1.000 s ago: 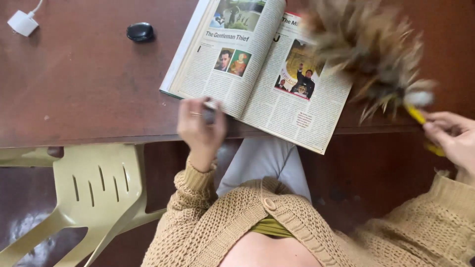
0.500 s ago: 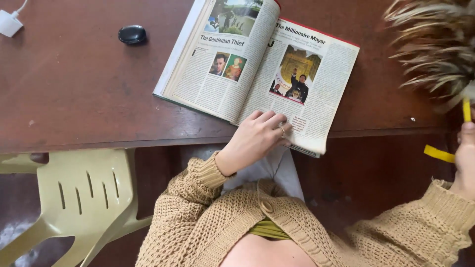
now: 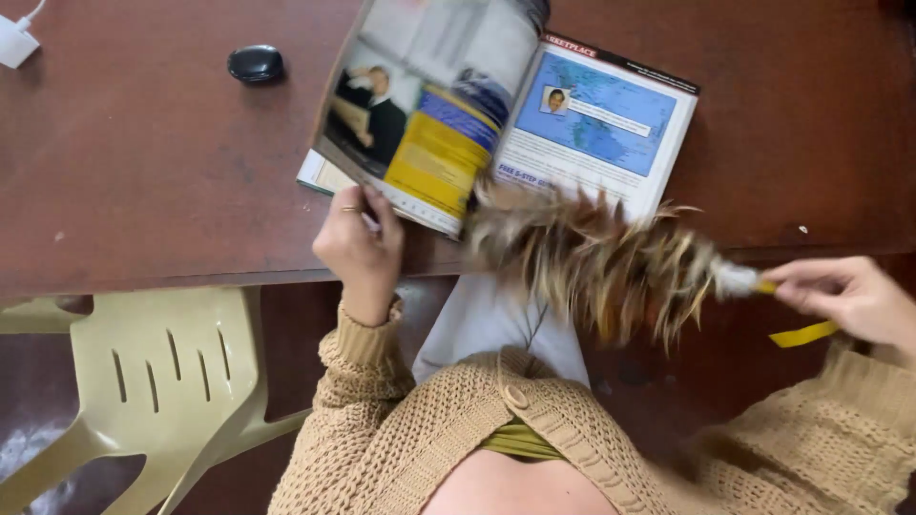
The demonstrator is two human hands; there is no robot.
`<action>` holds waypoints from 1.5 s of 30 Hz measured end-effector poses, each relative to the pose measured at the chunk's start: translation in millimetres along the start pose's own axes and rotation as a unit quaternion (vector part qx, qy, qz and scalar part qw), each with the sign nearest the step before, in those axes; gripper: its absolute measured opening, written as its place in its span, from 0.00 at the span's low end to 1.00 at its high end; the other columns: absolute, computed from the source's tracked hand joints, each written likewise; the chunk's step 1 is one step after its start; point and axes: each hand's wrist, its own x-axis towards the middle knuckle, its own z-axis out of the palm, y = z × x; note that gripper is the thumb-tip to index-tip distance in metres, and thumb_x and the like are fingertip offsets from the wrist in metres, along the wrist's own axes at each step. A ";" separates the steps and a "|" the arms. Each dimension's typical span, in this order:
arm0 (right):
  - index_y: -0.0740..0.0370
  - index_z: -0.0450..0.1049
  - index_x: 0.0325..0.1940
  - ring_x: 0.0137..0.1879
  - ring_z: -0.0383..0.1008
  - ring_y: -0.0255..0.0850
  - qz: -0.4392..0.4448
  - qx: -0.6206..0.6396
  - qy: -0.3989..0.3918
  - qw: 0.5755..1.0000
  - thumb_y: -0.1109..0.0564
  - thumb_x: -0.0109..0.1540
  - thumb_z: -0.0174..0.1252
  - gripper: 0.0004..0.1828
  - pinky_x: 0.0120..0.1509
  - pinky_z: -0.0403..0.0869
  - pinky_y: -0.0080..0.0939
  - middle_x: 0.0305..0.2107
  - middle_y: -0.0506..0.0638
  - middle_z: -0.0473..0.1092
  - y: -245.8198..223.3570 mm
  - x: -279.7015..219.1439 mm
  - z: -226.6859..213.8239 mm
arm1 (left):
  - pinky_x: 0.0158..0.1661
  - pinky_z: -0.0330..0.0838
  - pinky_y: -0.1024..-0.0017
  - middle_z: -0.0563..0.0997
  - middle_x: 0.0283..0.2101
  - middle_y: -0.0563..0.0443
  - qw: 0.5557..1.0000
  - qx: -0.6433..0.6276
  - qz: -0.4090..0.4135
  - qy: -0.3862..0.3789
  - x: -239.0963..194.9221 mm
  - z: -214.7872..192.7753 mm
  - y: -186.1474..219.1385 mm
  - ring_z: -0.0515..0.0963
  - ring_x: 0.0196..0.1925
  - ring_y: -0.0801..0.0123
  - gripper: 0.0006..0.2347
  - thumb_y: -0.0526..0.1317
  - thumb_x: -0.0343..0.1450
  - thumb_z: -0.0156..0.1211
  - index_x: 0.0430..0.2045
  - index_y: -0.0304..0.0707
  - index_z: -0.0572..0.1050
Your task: The person sits at a wooden table and uses a feather duster to wipe the pages of several magazines. They turn pages with one hand while brushing the surfaces with the duster in the other hand, moving through multiple issues in sequence.
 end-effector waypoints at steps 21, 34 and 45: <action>0.60 0.80 0.56 0.33 0.70 0.38 -0.208 -0.164 0.032 0.964 0.71 0.66 0.58 0.17 0.28 0.64 0.31 0.44 0.55 0.79 -244.2 60.2 57.6 | 0.16 0.55 0.68 0.68 0.26 0.51 0.999 -0.048 0.004 -0.014 -24.9 18.3 -20.4 0.65 0.16 0.61 0.03 0.32 0.77 0.53 0.33 0.34 0.70; 0.60 0.79 0.62 0.25 0.52 0.31 -0.174 -0.124 0.153 0.965 0.66 0.75 0.56 0.13 0.26 0.52 0.33 0.26 0.47 0.68 -273.6 68.5 87.0 | 0.17 0.55 0.67 0.67 0.26 0.51 0.998 -0.046 0.037 -0.024 -24.0 13.5 -19.4 0.65 0.18 0.62 0.06 0.34 0.77 0.54 0.30 0.36 0.68; 0.82 0.78 0.66 0.56 0.76 0.59 -0.292 -0.208 0.342 0.869 0.77 0.78 0.55 0.13 0.60 0.72 0.52 0.54 0.70 0.77 -94.2 66.9 20.9 | 0.20 0.61 0.68 0.70 0.31 0.53 1.000 -0.011 -0.022 -0.010 -7.0 -3.4 4.8 0.70 0.21 0.66 0.09 0.34 0.73 0.66 0.33 0.39 0.68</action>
